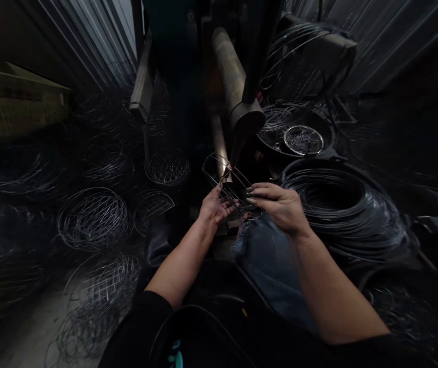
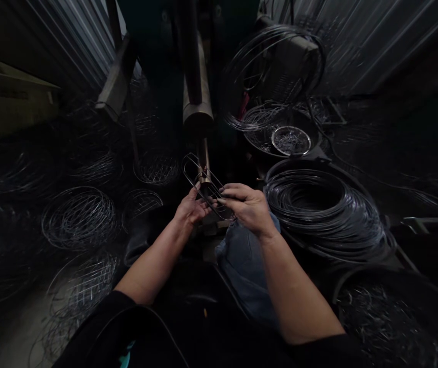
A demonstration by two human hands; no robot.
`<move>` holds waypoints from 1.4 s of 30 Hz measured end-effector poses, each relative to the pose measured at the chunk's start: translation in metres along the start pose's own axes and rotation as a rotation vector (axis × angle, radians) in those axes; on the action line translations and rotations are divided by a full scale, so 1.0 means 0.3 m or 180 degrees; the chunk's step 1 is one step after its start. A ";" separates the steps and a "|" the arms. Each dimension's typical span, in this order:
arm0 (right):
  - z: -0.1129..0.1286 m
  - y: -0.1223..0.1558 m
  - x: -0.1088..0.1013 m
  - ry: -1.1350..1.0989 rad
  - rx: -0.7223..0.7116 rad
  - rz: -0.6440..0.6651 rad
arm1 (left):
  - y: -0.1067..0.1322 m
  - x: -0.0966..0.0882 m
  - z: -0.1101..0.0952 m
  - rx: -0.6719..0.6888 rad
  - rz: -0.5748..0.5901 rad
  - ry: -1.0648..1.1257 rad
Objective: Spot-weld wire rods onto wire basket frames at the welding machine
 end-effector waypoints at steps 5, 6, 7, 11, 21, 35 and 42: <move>0.005 -0.010 -0.001 0.0030 -0.0063 0.0011 | 0.003 0.001 -0.003 -0.0010 -0.0098 0.0024; 0.004 -0.012 0.000 0.0062 -0.0059 0.0006 | 0.004 0.000 -0.004 -0.0013 -0.0126 0.0026; 0.003 -0.013 0.002 0.0099 -0.0052 0.0005 | 0.006 -0.002 -0.005 -0.0017 -0.0147 0.0024; 0.010 -0.011 0.009 0.0270 -0.0125 0.0022 | 0.009 -0.004 -0.011 -0.0028 -0.0067 0.0021; 0.037 0.019 0.032 0.0465 -0.0301 0.0124 | 0.008 -0.026 -0.001 0.0190 -0.0054 0.0042; 0.018 0.079 0.052 0.0467 -0.0245 -0.0073 | 0.059 -0.110 -0.004 0.0307 -0.0167 -0.0066; 0.035 0.075 0.055 0.0384 -0.0216 -0.0288 | 0.047 -0.064 0.012 0.0083 -0.0024 0.0030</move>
Point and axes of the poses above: each hand's wrist, its own y-axis away from the middle knuckle, its own x-axis out of the palm, z = x × y, the point moved 8 cm from there along -y, towards the middle knuckle, and after that the axes turned 7 degrees about -y, right-handed, at the moved point
